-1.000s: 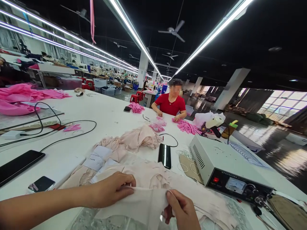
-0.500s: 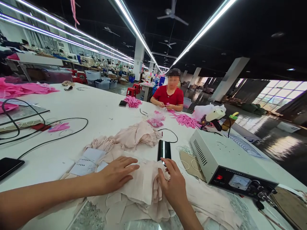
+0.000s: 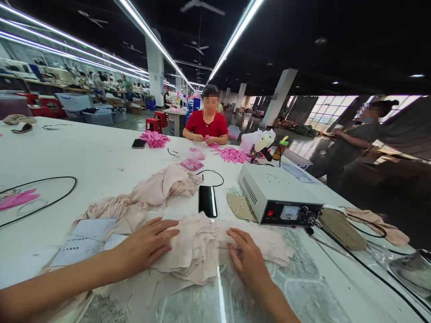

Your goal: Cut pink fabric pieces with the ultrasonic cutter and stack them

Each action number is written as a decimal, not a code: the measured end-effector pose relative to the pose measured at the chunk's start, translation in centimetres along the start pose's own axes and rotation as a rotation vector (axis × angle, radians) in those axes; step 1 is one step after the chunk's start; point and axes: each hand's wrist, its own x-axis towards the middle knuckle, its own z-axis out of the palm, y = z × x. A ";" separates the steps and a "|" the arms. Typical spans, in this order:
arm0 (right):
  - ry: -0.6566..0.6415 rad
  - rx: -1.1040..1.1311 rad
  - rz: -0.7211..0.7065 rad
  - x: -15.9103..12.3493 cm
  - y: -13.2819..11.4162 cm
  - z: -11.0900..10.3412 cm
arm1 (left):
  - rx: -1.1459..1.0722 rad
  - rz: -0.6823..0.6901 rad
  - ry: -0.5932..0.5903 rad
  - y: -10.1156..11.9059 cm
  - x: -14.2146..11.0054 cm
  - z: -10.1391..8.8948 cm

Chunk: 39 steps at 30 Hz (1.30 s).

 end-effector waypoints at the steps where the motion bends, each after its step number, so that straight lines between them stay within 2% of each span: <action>1: 0.029 -0.027 0.040 -0.5 1.3 -0.7 | -0.068 -0.027 0.005 0.8 0.9 -0.4; 3: 0.092 -0.082 0.100 -1.2 3.7 -1.7 | -0.091 -0.042 -0.001 2.3 3.4 -0.4; 6: 0.137 -0.141 0.153 -1.8 6.0 -2.0 | -0.112 -0.021 -0.063 4.4 8.1 1.2; 11: 0.158 -0.180 0.159 -2.3 7.1 -1.1 | -0.108 -0.010 -0.221 6.2 14.8 5.6; 15: 0.169 -0.186 0.132 -2.6 7.1 -0.8 | -0.101 -0.038 -0.293 5.9 16.7 7.2; 19: 0.208 -0.201 0.088 -2.5 6.8 -1.1 | -0.088 -0.028 -0.284 5.5 16.8 6.6; 22: 0.271 -0.243 0.057 -1.9 6.3 -1.2 | -0.053 0.000 -0.210 6.1 16.8 5.5; 26: 0.362 -0.324 0.029 -0.8 5.7 -0.8 | -0.011 0.114 -0.087 7.6 16.5 4.3; 30: 0.400 -0.402 0.039 -0.1 6.3 -1.1 | -0.008 0.215 -0.036 8.6 15.3 3.6; 35: 0.359 -0.418 0.040 -1.6 6.9 -2.5 | -0.061 0.287 -0.102 9.2 12.1 3.1; 39: 0.293 -0.364 -0.072 -4.9 5.3 -3.2 | -0.109 0.339 -0.199 9.7 8.5 2.4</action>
